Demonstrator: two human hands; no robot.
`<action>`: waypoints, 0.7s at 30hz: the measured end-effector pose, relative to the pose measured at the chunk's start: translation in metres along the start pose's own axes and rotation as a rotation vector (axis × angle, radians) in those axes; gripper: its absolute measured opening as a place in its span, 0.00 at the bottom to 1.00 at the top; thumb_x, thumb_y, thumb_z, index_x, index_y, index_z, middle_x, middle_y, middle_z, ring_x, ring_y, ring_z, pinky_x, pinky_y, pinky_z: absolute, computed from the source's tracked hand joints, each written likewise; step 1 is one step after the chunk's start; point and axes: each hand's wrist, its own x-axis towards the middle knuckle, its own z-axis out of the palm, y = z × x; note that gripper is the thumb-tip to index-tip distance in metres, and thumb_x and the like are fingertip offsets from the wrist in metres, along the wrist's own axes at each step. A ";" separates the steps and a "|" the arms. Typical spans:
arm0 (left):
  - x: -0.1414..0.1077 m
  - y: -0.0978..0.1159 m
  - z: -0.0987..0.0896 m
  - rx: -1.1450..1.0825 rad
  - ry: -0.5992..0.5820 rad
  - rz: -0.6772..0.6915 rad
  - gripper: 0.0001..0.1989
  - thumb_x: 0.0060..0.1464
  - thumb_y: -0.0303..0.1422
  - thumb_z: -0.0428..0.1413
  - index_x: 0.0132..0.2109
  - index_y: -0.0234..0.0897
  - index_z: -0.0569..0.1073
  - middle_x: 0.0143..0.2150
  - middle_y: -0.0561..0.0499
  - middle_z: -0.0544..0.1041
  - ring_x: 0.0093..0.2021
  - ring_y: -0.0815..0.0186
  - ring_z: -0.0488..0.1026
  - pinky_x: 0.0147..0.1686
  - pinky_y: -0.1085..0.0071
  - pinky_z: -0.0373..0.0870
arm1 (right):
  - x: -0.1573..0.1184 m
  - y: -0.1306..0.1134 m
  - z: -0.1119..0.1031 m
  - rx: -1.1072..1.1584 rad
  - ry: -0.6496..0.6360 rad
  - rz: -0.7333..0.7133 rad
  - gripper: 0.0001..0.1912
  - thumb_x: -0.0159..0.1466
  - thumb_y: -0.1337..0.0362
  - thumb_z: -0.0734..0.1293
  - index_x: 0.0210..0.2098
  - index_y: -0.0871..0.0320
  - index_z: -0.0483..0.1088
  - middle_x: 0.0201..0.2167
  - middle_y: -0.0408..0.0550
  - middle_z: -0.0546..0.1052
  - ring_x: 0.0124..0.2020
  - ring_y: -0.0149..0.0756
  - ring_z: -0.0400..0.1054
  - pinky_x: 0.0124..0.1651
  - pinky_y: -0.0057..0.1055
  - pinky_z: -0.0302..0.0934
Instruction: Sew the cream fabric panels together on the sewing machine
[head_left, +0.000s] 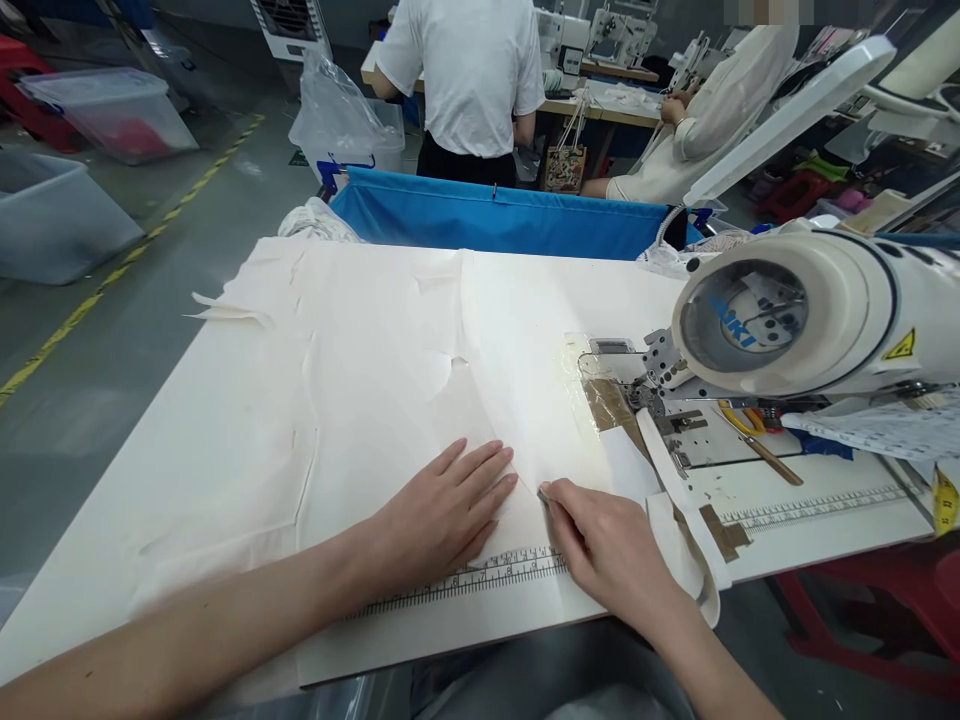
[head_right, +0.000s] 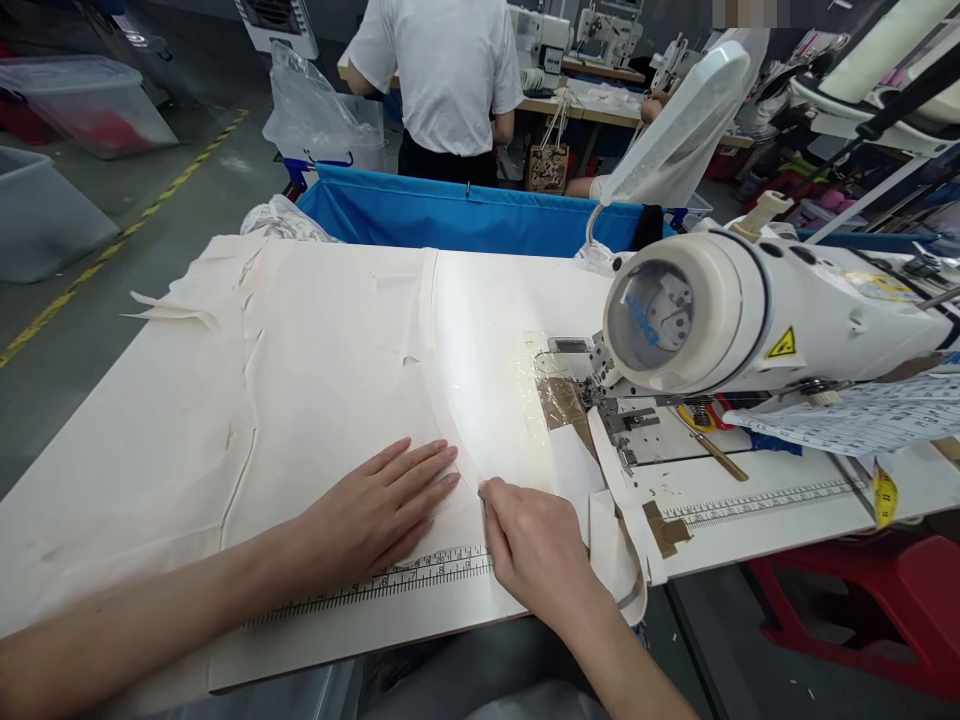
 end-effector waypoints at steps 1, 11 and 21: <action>0.000 0.000 0.000 0.004 0.001 -0.004 0.20 0.65 0.32 0.45 0.61 0.30 0.64 0.65 0.37 0.64 0.65 0.51 0.60 0.62 0.51 0.58 | 0.000 0.000 0.000 -0.002 0.002 0.003 0.11 0.69 0.69 0.54 0.38 0.56 0.67 0.23 0.41 0.73 0.23 0.34 0.68 0.26 0.30 0.50; 0.002 -0.003 -0.003 -0.099 0.029 0.046 0.21 0.64 0.27 0.45 0.62 0.28 0.63 0.62 0.38 0.68 0.64 0.54 0.61 0.62 0.53 0.59 | 0.006 -0.004 0.016 0.142 0.140 0.035 0.10 0.70 0.68 0.54 0.44 0.57 0.66 0.29 0.42 0.76 0.27 0.33 0.71 0.29 0.28 0.56; -0.005 -0.009 0.012 0.073 0.230 0.143 0.25 0.58 0.25 0.47 0.63 0.35 0.64 0.63 0.46 0.68 0.64 0.57 0.62 0.66 0.60 0.52 | 0.008 -0.011 0.016 0.025 0.045 0.060 0.09 0.66 0.68 0.57 0.43 0.56 0.65 0.33 0.45 0.78 0.34 0.38 0.75 0.34 0.30 0.62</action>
